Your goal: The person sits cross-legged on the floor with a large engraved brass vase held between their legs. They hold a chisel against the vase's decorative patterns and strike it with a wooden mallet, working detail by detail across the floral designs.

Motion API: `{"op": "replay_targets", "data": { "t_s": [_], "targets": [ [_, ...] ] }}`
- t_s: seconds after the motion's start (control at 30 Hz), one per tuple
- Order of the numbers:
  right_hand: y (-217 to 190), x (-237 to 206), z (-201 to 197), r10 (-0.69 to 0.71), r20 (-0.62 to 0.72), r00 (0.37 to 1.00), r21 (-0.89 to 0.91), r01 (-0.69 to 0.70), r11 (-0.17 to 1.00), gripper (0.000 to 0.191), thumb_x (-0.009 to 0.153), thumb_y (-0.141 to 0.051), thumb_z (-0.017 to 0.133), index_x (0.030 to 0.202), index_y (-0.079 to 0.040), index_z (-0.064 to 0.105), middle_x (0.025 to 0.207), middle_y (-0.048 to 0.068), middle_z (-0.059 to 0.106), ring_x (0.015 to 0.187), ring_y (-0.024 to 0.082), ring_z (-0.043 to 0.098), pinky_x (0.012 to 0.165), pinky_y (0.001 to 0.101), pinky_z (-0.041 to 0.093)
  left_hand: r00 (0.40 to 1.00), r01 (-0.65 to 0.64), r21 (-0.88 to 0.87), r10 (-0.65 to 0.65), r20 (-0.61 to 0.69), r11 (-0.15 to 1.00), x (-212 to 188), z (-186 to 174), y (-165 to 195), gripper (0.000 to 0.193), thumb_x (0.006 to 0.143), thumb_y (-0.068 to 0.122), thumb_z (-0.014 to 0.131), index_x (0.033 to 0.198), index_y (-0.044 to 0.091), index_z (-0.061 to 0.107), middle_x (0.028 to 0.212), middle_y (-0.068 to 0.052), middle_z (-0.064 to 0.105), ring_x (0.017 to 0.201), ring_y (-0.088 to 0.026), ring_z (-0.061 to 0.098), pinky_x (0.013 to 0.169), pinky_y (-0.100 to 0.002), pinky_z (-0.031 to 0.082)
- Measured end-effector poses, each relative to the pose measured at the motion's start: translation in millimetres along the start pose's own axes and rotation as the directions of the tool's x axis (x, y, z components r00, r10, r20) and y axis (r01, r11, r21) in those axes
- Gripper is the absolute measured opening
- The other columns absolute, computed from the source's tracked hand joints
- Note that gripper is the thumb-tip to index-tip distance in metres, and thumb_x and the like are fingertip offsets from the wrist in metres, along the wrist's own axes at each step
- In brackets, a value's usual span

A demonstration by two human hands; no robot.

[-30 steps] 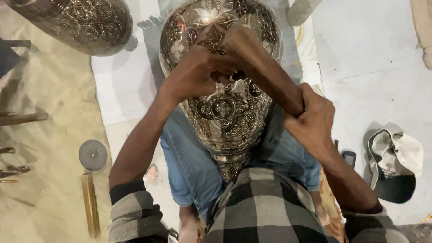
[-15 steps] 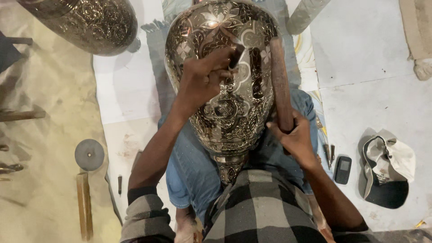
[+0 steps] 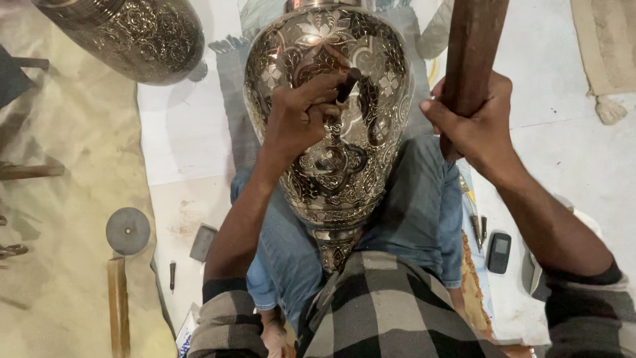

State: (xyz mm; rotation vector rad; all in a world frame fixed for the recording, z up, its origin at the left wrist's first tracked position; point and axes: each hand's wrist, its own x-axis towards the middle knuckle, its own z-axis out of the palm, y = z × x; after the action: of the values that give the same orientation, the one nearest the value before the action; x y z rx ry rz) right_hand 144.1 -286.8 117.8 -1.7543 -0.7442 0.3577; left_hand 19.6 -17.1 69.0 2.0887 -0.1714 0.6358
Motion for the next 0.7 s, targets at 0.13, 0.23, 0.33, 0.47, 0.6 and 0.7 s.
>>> {"op": "replay_targets", "data": {
  "t_s": [0.13, 0.23, 0.33, 0.47, 0.6, 0.7],
  "targets": [
    [-29.2, 11.3, -6.2, -0.186, 0.22, 0.958, -0.638, 0.285, 0.716, 0.032, 0.07, -0.001, 0.078, 0.101, 0.001, 0.068, 0.07, 0.01, 0.064, 0.06, 0.017, 0.059, 0.056, 0.0324, 0.044, 1.0, 0.013, 0.011, -0.013, 0.006, 1.0, 0.4, 2.1, -4.0, 0.049, 0.092, -0.021, 0.045, 0.129, 0.004, 0.067, 0.109, -0.018, 0.078, 0.091, -0.025, 0.082, 0.076, -0.03, 0.069],
    [-33.4, 13.6, 7.3, -0.09, 0.027, 0.996, -0.038, 0.091, 0.995, 0.017, 0.09, -0.008, 0.07, 0.103, -0.002, 0.062, 0.075, 0.008, 0.059, 0.06, 0.019, 0.056, 0.055, 0.0346, 0.044, 1.0, 0.001, 0.004, -0.001, -0.009, 1.0, 0.7, 2.7, -3.6, 0.047, 0.092, -0.021, 0.046, 0.126, 0.003, 0.068, 0.11, -0.018, 0.078, 0.093, -0.025, 0.082, 0.076, -0.029, 0.07],
    [-32.4, 16.7, 9.0, -0.057, 0.205, 0.977, -0.623, 0.175, 0.762, 0.027, 0.073, -0.005, 0.074, 0.097, -0.003, 0.064, 0.063, 0.009, 0.061, 0.056, 0.022, 0.061, 0.056, 0.0385, 0.044, 1.0, 0.003, -0.016, -0.003, -0.012, 1.0, 1.8, 1.3, -1.8, 0.048, 0.09, -0.021, 0.046, 0.127, 0.001, 0.068, 0.108, -0.018, 0.078, 0.091, -0.025, 0.082, 0.077, -0.029, 0.071],
    [-31.1, 19.2, 9.1, -0.043, 0.109, 0.993, -0.251, 0.07, 0.966, 0.023, 0.08, -0.012, 0.074, 0.098, -0.004, 0.062, 0.069, 0.009, 0.056, 0.059, 0.023, 0.054, 0.056, 0.0375, 0.038, 1.0, 0.002, -0.013, -0.002, -0.009, 1.0, 4.8, -1.1, 1.2, 0.045, 0.092, -0.02, 0.048, 0.127, 0.001, 0.068, 0.104, -0.016, 0.078, 0.089, -0.023, 0.082, 0.079, -0.029, 0.071],
    [-32.4, 20.5, 6.2, -0.091, 0.139, 0.986, -0.378, 0.137, 0.916, 0.023, 0.08, -0.013, 0.074, 0.093, -0.003, 0.059, 0.069, 0.011, 0.055, 0.061, 0.027, 0.055, 0.056, 0.0401, 0.039, 0.999, -0.024, 0.025, 0.025, -0.021, 0.999, 8.0, -2.4, 4.1, 0.046, 0.09, -0.02, 0.049, 0.126, 0.001, 0.068, 0.107, -0.018, 0.078, 0.089, -0.024, 0.082, 0.077, -0.028, 0.07],
    [-31.7, 20.6, 5.3, -0.068, 0.173, 0.983, -0.511, 0.149, 0.847, 0.024, 0.076, -0.012, 0.074, 0.093, -0.003, 0.059, 0.065, 0.009, 0.054, 0.058, 0.025, 0.054, 0.057, 0.0398, 0.039, 1.0, -0.024, 0.036, 0.024, 0.001, 0.999, 9.6, -3.3, 5.2, 0.043, 0.091, -0.018, 0.052, 0.127, 0.001, 0.068, 0.105, -0.017, 0.079, 0.086, -0.023, 0.082, 0.076, -0.028, 0.07]
  ]
}}
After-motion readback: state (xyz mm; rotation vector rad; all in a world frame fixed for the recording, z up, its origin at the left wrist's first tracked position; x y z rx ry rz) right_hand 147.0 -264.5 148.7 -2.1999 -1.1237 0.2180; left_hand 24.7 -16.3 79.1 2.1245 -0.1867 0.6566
